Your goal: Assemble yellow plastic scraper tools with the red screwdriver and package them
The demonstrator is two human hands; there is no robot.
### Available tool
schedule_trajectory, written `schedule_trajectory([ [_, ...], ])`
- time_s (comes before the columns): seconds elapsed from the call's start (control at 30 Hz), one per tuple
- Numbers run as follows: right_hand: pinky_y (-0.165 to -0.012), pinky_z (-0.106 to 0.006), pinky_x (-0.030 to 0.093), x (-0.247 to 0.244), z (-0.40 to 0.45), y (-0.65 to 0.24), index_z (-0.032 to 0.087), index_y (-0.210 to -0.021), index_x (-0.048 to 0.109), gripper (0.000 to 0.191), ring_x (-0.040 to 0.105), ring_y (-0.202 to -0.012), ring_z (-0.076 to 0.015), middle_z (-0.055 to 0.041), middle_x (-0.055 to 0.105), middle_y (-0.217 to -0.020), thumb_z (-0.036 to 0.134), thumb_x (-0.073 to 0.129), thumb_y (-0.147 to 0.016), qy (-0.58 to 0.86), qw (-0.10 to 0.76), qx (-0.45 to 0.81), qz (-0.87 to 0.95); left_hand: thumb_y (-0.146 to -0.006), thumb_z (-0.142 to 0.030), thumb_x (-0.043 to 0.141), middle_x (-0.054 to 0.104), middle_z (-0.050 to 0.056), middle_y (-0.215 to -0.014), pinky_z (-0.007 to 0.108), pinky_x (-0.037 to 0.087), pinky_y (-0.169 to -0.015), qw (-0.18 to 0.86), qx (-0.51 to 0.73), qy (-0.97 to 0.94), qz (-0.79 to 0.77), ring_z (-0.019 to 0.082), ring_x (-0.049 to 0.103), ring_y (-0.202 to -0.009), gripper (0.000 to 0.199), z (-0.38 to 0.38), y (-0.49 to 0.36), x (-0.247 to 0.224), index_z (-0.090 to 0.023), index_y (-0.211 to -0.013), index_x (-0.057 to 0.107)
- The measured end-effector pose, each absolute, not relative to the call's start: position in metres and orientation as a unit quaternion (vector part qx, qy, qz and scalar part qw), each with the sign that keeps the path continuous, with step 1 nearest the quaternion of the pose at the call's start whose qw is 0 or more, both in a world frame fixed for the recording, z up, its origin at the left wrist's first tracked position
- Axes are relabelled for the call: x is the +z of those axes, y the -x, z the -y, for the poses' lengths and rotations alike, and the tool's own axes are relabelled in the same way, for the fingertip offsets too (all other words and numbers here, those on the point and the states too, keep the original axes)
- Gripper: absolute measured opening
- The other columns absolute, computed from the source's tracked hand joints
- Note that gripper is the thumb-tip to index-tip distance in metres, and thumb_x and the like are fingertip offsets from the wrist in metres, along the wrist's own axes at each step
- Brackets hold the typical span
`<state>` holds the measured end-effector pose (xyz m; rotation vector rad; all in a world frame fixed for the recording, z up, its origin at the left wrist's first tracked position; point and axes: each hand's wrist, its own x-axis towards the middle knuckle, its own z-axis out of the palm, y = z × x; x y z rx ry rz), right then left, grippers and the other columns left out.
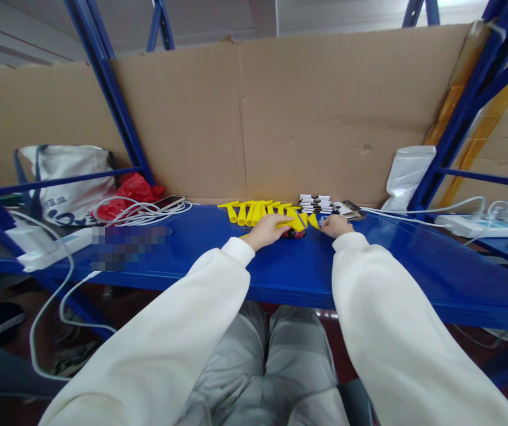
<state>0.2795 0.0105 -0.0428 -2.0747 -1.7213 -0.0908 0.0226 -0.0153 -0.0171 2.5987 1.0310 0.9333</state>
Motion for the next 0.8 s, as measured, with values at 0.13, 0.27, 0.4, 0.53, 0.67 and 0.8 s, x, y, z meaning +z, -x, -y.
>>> schedule_trajectory([
  [0.13,-0.096,-0.043,0.053,-0.029,-0.001,-0.275,0.024,-0.088,0.079,0.017,0.066,-0.114,-0.0307,-0.0089,0.075,-0.104,0.030,0.068,-0.077,0.793,0.177,-0.013,0.583,-0.093,-0.014,0.063,0.073,0.011,-0.130,0.040,0.046,-0.115,0.103,0.300,-0.879,-0.356,0.024,0.065,-0.127,0.031,0.016,-0.022,-0.015,-0.016,-0.122,0.075],
  [0.27,-0.098,-0.048,0.052,-0.020,0.007,-0.275,0.023,-0.091,0.079,0.020,0.063,-0.118,-0.0331,-0.0116,0.074,-0.108,0.028,0.061,-0.083,0.794,0.199,-0.039,0.573,-0.093,-0.015,0.065,0.073,0.011,-0.130,0.041,0.047,-0.114,0.107,0.297,-0.876,-0.365,0.024,0.066,-0.126,0.030,0.019,-0.021,-0.013,-0.017,-0.121,0.076],
  [0.4,-0.099,-0.053,0.050,-0.018,0.014,-0.274,0.022,-0.087,0.079,0.017,0.059,-0.122,-0.0377,-0.0154,0.072,-0.110,0.027,0.063,-0.082,0.806,0.209,-0.058,0.550,-0.092,-0.015,0.066,0.073,0.010,-0.130,0.040,0.047,-0.114,0.112,0.295,-0.873,-0.371,0.024,0.066,-0.127,0.029,0.021,-0.021,-0.012,-0.018,-0.119,0.077],
  [0.53,-0.101,-0.053,0.047,-0.018,0.019,-0.268,0.021,-0.081,0.077,0.012,0.057,-0.124,-0.0375,-0.0162,0.070,-0.107,0.025,0.066,-0.081,0.806,0.198,-0.038,0.556,-0.093,-0.016,0.065,0.073,0.010,-0.131,0.039,0.046,-0.114,0.105,0.285,-0.877,-0.372,0.024,0.065,-0.127,0.029,0.022,-0.021,-0.012,-0.017,-0.120,0.076],
  [0.67,-0.101,-0.058,0.044,-0.022,0.016,-0.268,0.018,-0.082,0.077,0.012,0.052,-0.127,-0.0403,-0.0201,0.068,-0.107,0.024,0.066,-0.079,0.800,0.193,-0.034,0.567,-0.093,-0.017,0.064,0.073,0.010,-0.130,0.038,0.047,-0.113,0.095,0.276,-0.880,-0.375,0.024,0.066,-0.126,0.028,0.023,-0.021,-0.013,-0.019,-0.119,0.077],
  [0.8,-0.093,-0.060,0.048,-0.033,0.003,-0.278,0.018,-0.073,0.074,0.007,0.060,-0.114,-0.0400,-0.0194,0.069,-0.098,0.022,0.069,-0.073,0.785,0.218,-0.042,0.578,-0.094,-0.018,0.064,0.072,0.011,-0.131,0.038,0.047,-0.113,0.081,0.263,-0.881,-0.385,0.025,0.065,-0.127,0.029,0.026,-0.022,-0.012,-0.018,-0.120,0.076],
])
